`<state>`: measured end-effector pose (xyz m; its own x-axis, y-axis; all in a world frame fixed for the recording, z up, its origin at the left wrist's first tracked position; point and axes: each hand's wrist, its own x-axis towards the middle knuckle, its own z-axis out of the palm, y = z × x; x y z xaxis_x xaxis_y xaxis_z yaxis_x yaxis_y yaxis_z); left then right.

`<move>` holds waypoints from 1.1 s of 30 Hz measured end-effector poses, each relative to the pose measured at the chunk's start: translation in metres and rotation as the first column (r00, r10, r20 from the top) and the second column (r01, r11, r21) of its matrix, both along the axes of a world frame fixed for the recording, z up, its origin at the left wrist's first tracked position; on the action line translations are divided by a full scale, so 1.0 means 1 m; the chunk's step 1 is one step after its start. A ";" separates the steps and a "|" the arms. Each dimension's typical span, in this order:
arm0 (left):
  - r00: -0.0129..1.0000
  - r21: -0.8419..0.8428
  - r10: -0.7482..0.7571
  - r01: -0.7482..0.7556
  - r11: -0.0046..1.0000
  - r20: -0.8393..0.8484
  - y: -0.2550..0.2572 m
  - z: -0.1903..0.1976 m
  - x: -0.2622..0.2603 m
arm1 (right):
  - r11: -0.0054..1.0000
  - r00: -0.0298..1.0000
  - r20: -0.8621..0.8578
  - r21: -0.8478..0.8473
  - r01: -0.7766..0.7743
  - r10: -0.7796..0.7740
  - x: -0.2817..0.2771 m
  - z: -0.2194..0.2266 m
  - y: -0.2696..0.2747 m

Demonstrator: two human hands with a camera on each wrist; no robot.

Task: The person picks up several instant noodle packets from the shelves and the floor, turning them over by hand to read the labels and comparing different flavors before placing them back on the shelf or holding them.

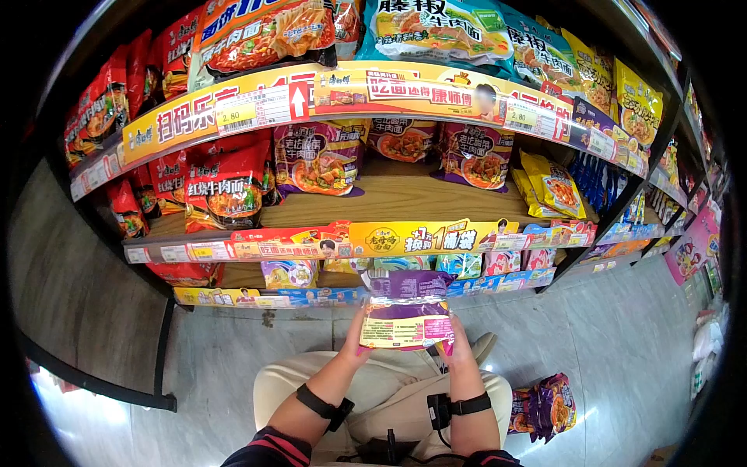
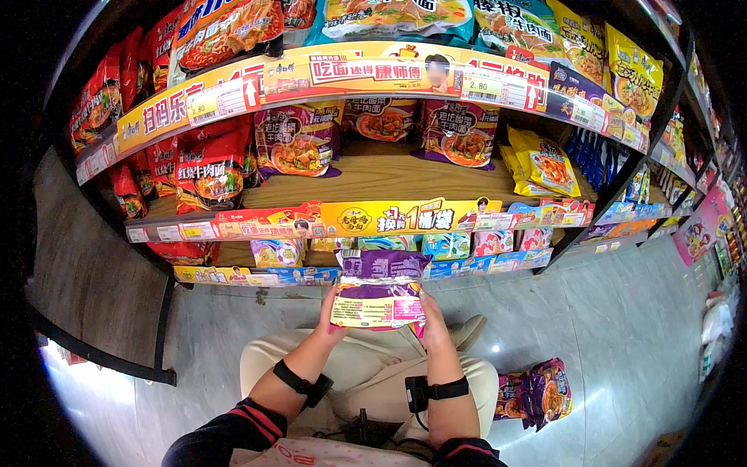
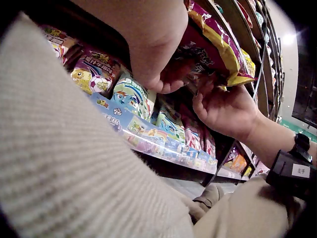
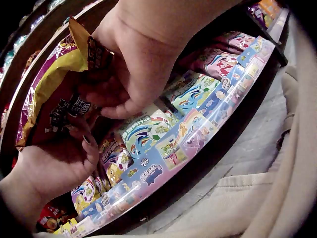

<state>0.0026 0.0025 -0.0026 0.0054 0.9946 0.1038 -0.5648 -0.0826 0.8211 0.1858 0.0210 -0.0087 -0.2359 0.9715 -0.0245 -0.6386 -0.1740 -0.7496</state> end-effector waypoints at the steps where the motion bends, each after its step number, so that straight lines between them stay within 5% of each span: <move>1: 0.999 -0.066 -0.020 0.023 0.998 0.040 0.002 -0.002 0.000 | 1.000 1.000 0.004 0.001 0.004 -0.004 0.000 0.000 0.000; 15: 1.000 0.071 -0.001 0.001 0.998 -0.008 -0.002 -0.001 0.001 | 1.000 1.000 0.002 0.018 -0.010 0.010 -0.001 0.006 -0.001; 18: 0.997 0.008 0.023 -0.022 1.000 -0.080 0.001 -0.009 0.001 | 1.000 1.000 -0.008 0.026 -0.012 0.013 -0.001 0.006 -0.001; 21: 0.945 0.215 0.175 -0.117 0.970 -0.275 0.003 -0.012 0.001 | 1.000 1.000 0.001 0.021 -0.005 0.005 -0.001 0.003 -0.001; 23: 0.953 -0.317 -0.082 0.177 0.932 0.291 0.009 -0.003 -0.004 | 0.990 0.996 -0.062 -0.130 0.059 -0.067 0.001 -0.001 0.000; 26: 0.957 -0.435 -0.189 0.269 0.859 0.219 0.007 0.006 0.000 | 0.984 0.955 -0.286 -0.177 0.024 -0.075 0.012 -0.031 0.011; 27: 0.958 -0.274 -0.258 0.282 0.919 0.123 0.014 -0.018 0.002 | 0.976 0.977 -0.064 0.076 0.206 -0.201 0.017 -0.048 0.007; 29: 0.954 -0.207 -0.299 0.291 0.934 -0.010 0.013 -0.005 0.003 | 0.976 0.944 -0.274 -0.165 0.141 -0.183 0.015 0.022 -0.009; 33: 0.864 0.063 -0.503 0.501 0.863 0.009 0.021 -0.005 -0.007 | 0.913 0.918 -0.132 -0.229 0.338 -0.373 0.064 0.015 -0.026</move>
<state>-0.0040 0.0232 -0.0071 0.4992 0.8504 0.1662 -0.5617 0.1716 0.8094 0.2499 -0.0050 0.0066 0.1068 0.9708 -0.2148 -0.7994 -0.0447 -0.5992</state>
